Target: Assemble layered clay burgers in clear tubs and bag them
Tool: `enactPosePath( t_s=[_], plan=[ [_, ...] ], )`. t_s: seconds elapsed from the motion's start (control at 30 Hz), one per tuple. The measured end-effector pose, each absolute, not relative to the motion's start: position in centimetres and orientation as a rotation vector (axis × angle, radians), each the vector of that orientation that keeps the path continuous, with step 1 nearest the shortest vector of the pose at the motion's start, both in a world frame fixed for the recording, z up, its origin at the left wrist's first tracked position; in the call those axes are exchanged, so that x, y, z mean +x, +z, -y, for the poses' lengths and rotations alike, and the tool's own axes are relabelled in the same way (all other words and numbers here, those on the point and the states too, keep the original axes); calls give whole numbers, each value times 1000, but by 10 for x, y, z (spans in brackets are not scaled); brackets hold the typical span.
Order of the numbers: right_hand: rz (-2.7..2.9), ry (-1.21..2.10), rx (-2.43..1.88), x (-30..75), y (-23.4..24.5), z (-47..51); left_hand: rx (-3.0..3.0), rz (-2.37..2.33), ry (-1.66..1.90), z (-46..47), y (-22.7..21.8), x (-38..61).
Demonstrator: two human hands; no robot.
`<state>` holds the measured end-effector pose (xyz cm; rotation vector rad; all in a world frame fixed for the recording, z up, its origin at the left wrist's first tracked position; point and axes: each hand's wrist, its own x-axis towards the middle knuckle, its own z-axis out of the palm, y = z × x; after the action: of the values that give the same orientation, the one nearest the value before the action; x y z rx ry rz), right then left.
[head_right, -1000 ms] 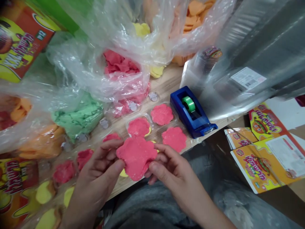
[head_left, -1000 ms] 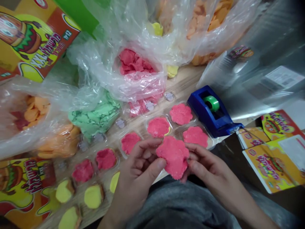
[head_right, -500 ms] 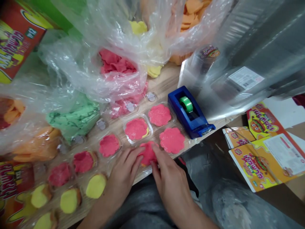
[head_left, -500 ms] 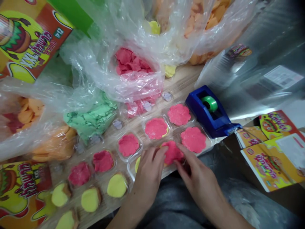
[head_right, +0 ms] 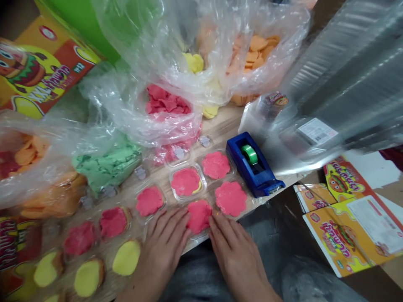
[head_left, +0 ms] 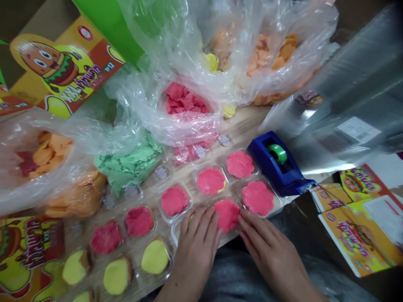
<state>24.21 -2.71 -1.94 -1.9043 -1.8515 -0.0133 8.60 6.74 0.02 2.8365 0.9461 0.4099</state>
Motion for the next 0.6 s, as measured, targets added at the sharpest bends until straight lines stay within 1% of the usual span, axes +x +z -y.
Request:
enactPosePath(
  t_s=[0.07, 0.17, 0.3, 0.4, 0.47, 0.53, 0.6],
  plan=[
    [1942, -87, -1843, 244, -21, 28, 2962, -911, 428, -62, -3, 85],
    [1990, -42, -1790, 253, -13, 19, 3066, -838, 407, -62, -6, 82],
    [1858, 78, -1731, 278, 24, -29, 3070, -751, 490, -77, -8, 74],
    [1700, 119, -1673, 292, 61, -101, 3033, -770, 644, -89, -13, 66],
    [1710, 277, -1631, 293, 77, -162, 3012, -767, 720, -93, -18, 62],
    [1810, 353, -1586, 289, 79, -226, 2958, -842, 798, -94, -24, 58],
    [1923, 417, -1561, 282, 70, -282, 2878, -994, 870, -93, -31, 53]
  ],
)
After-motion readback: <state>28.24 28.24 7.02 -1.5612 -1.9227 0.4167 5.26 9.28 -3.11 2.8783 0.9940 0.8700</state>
